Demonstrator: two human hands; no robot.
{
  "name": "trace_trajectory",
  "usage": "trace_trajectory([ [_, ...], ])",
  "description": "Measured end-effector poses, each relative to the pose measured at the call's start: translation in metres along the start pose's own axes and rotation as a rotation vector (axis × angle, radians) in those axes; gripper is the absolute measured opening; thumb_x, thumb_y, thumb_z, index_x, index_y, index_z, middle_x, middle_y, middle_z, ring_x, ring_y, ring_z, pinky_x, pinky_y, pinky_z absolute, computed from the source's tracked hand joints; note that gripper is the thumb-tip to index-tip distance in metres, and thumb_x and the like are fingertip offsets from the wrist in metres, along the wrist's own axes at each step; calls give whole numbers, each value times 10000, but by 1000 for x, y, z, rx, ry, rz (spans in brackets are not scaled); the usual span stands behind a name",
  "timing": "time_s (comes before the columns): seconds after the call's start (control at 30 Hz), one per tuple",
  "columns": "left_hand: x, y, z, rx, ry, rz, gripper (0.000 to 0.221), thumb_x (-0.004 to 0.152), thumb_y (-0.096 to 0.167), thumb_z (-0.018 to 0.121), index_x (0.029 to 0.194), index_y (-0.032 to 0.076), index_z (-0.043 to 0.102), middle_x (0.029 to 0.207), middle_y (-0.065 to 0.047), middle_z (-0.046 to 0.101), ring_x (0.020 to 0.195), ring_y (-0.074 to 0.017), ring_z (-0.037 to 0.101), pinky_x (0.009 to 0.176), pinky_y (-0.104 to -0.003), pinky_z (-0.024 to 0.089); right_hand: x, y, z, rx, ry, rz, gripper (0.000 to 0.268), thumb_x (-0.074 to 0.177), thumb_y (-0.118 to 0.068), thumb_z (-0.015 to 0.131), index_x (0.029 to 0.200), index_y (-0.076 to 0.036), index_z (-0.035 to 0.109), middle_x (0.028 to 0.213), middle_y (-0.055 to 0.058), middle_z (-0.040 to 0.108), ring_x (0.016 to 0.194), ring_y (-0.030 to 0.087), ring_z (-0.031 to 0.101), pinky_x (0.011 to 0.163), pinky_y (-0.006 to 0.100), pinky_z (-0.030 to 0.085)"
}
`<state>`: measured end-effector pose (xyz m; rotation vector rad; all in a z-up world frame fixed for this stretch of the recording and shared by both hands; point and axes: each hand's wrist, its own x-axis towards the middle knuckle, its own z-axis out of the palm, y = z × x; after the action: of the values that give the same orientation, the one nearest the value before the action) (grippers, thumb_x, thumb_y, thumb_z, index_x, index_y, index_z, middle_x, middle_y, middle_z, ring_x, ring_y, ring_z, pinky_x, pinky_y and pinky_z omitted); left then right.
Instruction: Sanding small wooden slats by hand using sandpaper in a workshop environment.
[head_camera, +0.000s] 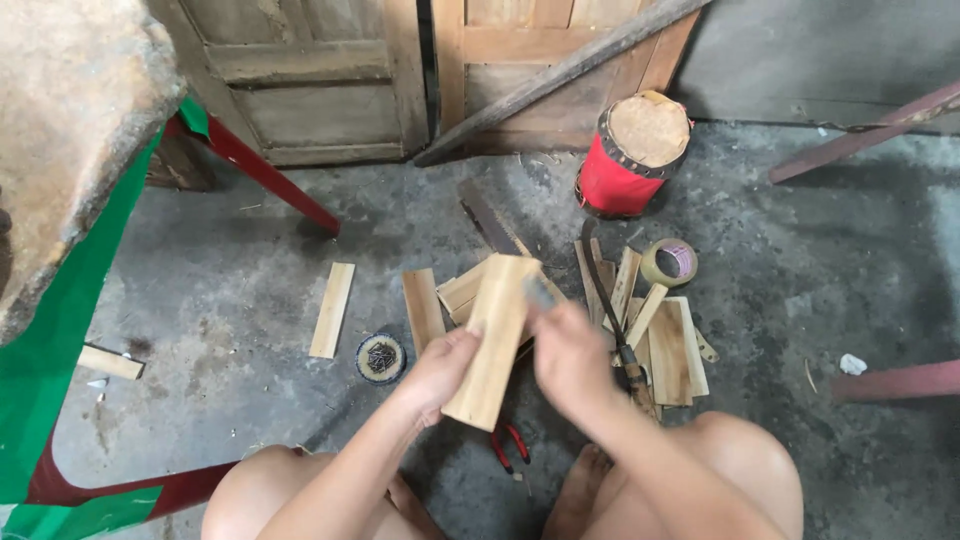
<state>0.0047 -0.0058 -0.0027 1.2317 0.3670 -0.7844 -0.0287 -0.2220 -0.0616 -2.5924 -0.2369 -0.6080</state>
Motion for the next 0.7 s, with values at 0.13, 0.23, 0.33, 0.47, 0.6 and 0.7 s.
trace_trajectory([
  [0.13, 5, 17, -16, -13, 68, -67, 387, 1020, 380, 550, 1039, 14, 673, 913, -142, 717, 763, -217, 669, 637, -347, 552, -10, -52, -16, 112, -136, -196, 622, 910, 37, 635, 1488, -179, 552, 814, 20, 433, 629, 241, 454, 446, 419, 386],
  [0.23, 9, 1, -9, 58, 3, -27, 426, 1060, 314, 523, 1267, -47, 613, 767, -215, 710, 560, -278, 727, 476, -388, 643, 0, -6, -1, 60, -44, -128, 338, 929, -47, 626, 1239, -179, 611, 858, 5, 505, 710, 238, 537, 557, 376, 445],
  [0.33, 16, -11, -6, -40, 1, 16, 334, 1025, 257, 591, 1147, -46, 661, 727, -232, 707, 536, -305, 718, 456, -406, 620, 4, -14, -6, -26, 115, -58, 124, 956, -172, 612, 866, -179, 698, 924, -17, 614, 831, 230, 662, 722, 310, 532],
  [0.47, 8, 30, -6, -271, 171, 51, 424, 1057, 318, 500, 1261, -46, 573, 986, -280, 699, 787, -309, 727, 651, -492, 617, 4, -98, -45, 361, -86, -17, 109, 882, -191, 707, 780, -155, 721, 743, 48, 657, 735, 271, 696, 654, 332, 567],
  [0.6, 3, 43, -9, -504, 205, 76, 471, 1103, 360, 395, 1373, -12, 496, 1151, -229, 659, 1000, -300, 713, 844, -476, 622, 14, -25, -36, 437, -67, 13, 113, 882, -147, 700, 810, -203, 766, 947, -37, 729, 887, 198, 731, 760, 308, 553],
  [0.7, 2, 35, -20, -465, -67, 36, 438, 1090, 485, 388, 1328, 162, 563, 595, 75, 496, 413, -69, 514, 372, -183, 474, 49, -40, -97, 292, -20, 644, 156, 1008, -251, 665, 887, -216, 757, 788, 16, 723, 832, 231, 713, 804, 376, 542],
])
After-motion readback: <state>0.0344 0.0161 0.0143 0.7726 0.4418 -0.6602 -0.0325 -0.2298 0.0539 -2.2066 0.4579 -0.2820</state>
